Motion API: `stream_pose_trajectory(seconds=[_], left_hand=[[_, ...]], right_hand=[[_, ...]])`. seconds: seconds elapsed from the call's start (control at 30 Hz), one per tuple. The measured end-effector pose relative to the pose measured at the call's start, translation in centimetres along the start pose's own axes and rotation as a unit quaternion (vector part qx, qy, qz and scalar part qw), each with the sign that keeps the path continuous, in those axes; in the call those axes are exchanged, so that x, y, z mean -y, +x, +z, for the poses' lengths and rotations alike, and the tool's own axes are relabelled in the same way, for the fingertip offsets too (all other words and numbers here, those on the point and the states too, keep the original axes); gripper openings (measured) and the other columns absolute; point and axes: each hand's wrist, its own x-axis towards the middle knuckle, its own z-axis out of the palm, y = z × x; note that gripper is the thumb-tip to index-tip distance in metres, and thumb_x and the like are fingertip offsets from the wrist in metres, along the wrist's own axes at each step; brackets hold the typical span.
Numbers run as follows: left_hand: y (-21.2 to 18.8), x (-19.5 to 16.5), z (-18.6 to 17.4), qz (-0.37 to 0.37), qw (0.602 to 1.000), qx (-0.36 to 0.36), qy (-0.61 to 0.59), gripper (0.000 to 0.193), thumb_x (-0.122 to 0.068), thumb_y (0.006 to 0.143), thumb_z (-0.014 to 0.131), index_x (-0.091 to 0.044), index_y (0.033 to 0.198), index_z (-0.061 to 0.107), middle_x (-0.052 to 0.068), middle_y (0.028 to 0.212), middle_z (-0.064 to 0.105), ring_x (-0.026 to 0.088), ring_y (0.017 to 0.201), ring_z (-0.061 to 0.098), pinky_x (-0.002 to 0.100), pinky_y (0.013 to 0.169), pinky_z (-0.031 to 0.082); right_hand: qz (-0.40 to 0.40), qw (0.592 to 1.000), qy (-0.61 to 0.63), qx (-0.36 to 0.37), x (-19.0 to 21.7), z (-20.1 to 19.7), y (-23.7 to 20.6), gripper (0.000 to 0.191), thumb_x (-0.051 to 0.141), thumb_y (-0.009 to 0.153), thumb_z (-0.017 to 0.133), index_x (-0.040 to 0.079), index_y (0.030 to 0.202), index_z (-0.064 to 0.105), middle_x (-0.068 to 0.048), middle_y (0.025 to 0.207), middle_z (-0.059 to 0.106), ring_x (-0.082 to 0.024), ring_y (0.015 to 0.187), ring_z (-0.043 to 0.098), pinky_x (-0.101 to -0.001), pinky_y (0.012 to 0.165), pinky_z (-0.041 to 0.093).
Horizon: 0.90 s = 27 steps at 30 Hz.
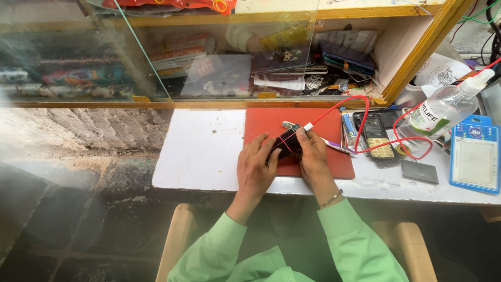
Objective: The person holds a small black electronic device with a red wire and uses a metal tool to probe and adjust connections on its circuit board. They remove a rubber band, flip the device to expose the board, and continue working with a soldering iron on the exposed components.
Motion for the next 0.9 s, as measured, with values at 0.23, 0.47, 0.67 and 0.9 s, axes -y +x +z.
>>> stream_pose_trajectory(seconds=[0.23, 0.47, 0.67, 0.9], left_hand=[[-0.6, 1.6, 1.0, 0.039, 0.999, -0.011, 0.028, 0.013, -0.009, 0.092, 0.072, -0.004, 0.104, 0.072, 0.008, 0.106, 0.072, 0.027, 0.087, 0.066, 0.037, 0.079, 0.054], [-0.4, 2.4, 2.0, 0.065, 0.994, 0.018, 0.081, 0.007, -0.007, 0.092, 0.069, -0.004, 0.096, 0.064, 0.011, 0.098, 0.065, 0.029, 0.083, 0.061, 0.040, 0.075, 0.052], [0.6, 3.0, 1.9, -0.005, 1.000, 0.026, 0.017, 0.011, -0.006, 0.086, 0.068, -0.005, 0.090, 0.058, 0.011, 0.088, 0.061, 0.031, 0.083, 0.060, 0.044, 0.074, 0.048], [0.9, 3.8, 1.7, -0.218, 0.955, 0.092, -0.180, 0.009, -0.009, 0.094, 0.060, -0.003, 0.094, 0.053, 0.011, 0.071, 0.063, 0.029, 0.059, 0.062, 0.039, 0.057, 0.049]], right_hand=[[0.040, 0.999, -0.022, 0.019, 1.2, 0.9, -0.7, 0.039, 0.025, 0.101, 0.064, 0.000, 0.131, 0.063, -0.005, 0.101, 0.073, -0.014, 0.086, 0.071, -0.0305, 0.073, 0.061], [0.041, 0.997, -0.056, 0.036, 1.8, 1.6, -1.3, 0.050, 0.000, 0.088, 0.072, -0.001, 0.136, 0.059, -0.007, 0.101, 0.072, -0.014, 0.087, 0.072, -0.0309, 0.078, 0.064], [0.009, 0.996, -0.090, 0.021, 1.6, 1.6, -1.1, 0.046, -0.002, 0.090, 0.072, -0.003, 0.135, 0.063, -0.007, 0.100, 0.073, -0.014, 0.084, 0.070, -0.0289, 0.077, 0.060], [0.026, 0.997, -0.065, 0.012, 1.7, 1.8, -0.9, 0.044, -0.003, 0.088, 0.070, -0.003, 0.132, 0.063, -0.007, 0.099, 0.074, -0.013, 0.084, 0.072, -0.0301, 0.077, 0.063]])
